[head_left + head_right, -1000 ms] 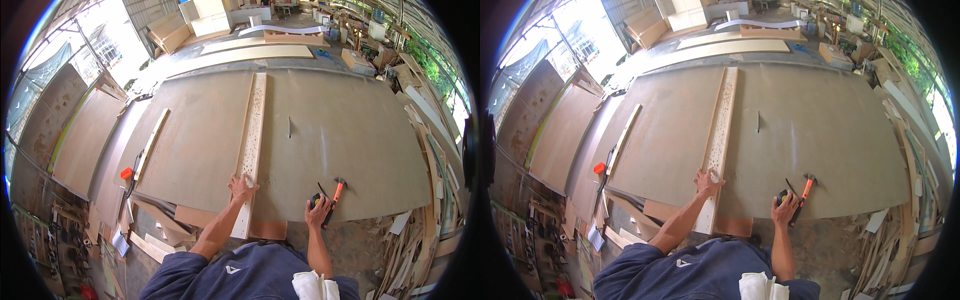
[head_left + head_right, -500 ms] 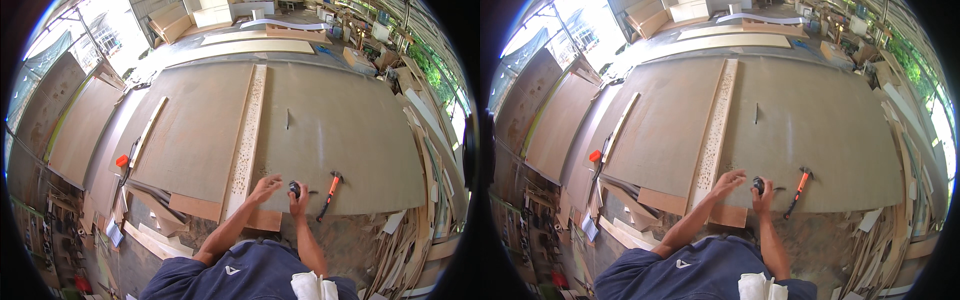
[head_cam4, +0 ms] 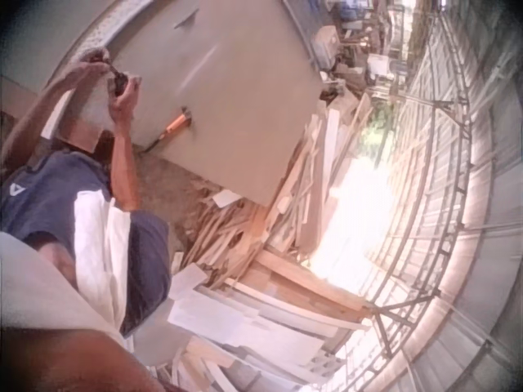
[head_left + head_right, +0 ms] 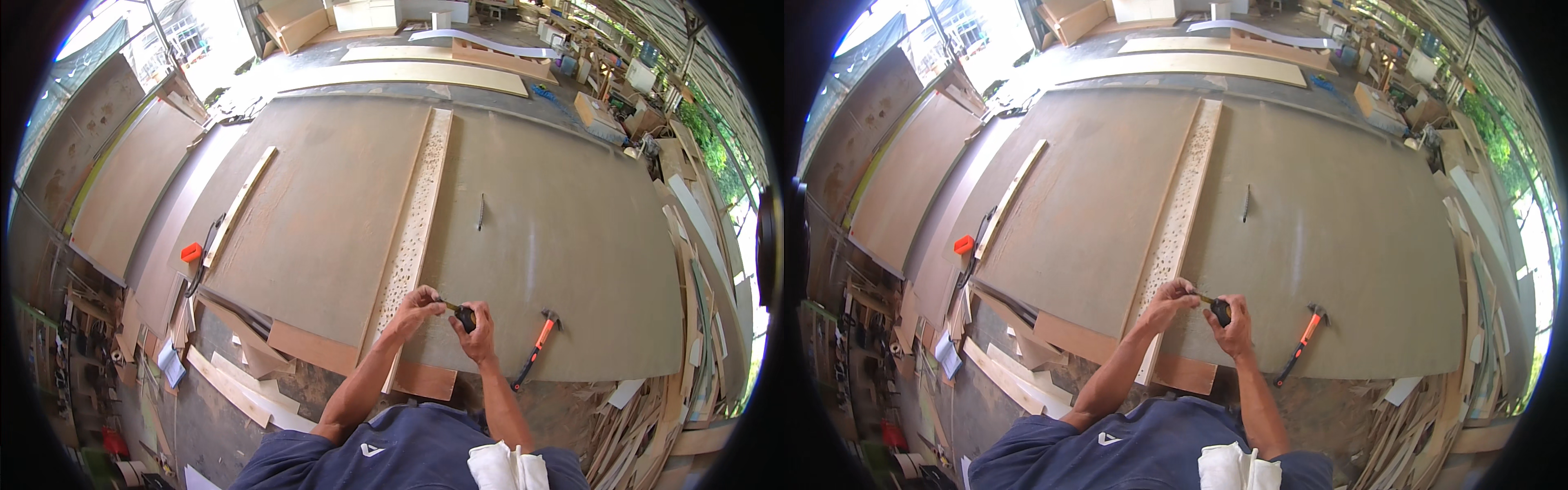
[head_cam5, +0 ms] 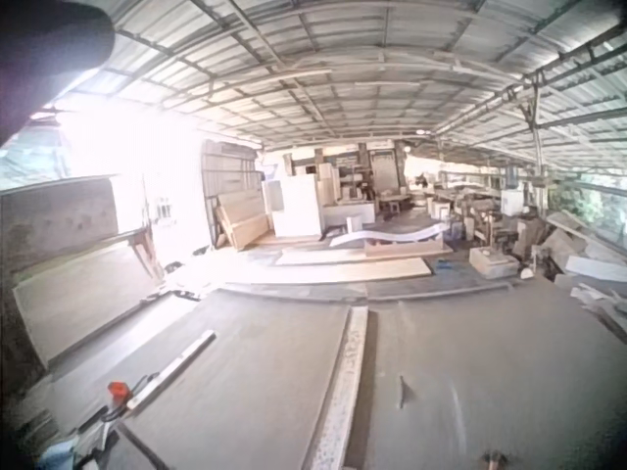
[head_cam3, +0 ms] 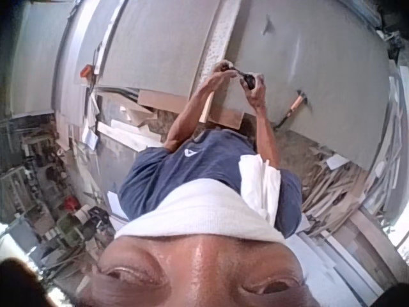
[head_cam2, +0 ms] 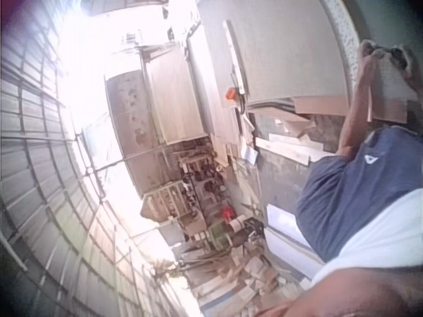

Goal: The person measures various wooden boards and panels using a tape measure in a workshop. They then use a hammer to drive nails into a wooden frame and assemble the pieces on a workbench.

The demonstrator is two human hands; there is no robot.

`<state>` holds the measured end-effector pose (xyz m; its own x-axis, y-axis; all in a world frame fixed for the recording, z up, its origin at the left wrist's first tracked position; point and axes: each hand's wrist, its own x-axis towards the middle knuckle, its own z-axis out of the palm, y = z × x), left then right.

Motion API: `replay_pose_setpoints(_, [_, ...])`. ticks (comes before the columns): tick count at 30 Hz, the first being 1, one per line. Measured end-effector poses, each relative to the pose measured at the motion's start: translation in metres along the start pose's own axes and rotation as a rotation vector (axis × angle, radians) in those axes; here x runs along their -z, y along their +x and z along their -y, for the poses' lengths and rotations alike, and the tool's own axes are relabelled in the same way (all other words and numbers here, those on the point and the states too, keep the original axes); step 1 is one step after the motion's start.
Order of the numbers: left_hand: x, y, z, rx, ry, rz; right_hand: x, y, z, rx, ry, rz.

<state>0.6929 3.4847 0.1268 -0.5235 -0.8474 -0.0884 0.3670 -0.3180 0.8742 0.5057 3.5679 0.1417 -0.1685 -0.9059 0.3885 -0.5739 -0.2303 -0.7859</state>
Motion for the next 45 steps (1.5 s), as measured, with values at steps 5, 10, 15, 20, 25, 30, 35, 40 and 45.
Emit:
replay_pose_setpoints(5, [0.027,0.020,-0.021,-0.204,-0.041,-0.210,0.034,0.019,-0.043,0.064,-0.230,0.032])
replay_pose_setpoints(10, [0.034,0.035,-0.047,-0.417,-0.112,-0.490,0.111,0.039,-0.108,0.074,-0.345,0.110])
replay_pose_setpoints(15, [0.024,0.042,-0.045,-0.400,0.029,-0.667,0.203,0.052,-0.184,0.057,-0.431,0.134])
replay_pose_setpoints(20, [0.023,0.033,0.003,-0.050,0.731,-0.927,0.248,0.076,-0.252,-0.044,-0.561,0.146])
replay_pose_setpoints(25, [0.019,-0.016,0.017,0.442,1.406,-1.017,0.235,0.115,-0.299,-0.140,-0.637,0.190])
replay_pose_setpoints(30, [0.016,-0.026,0.036,0.583,1.405,-0.939,0.215,0.152,-0.319,-0.129,-0.711,0.213])
replay_pose_setpoints(35, [0.016,-0.025,0.047,0.379,1.502,-0.998,0.197,0.187,-0.324,-0.168,-0.728,0.260])
replay_pose_setpoints(40, [0.018,-0.025,0.048,0.352,1.556,-1.032,0.180,0.215,-0.321,-0.188,-0.689,0.307])
replay_pose_setpoints(45, [0.031,-0.025,0.042,0.347,1.579,-1.045,0.160,0.233,-0.332,-0.133,-0.749,0.366])
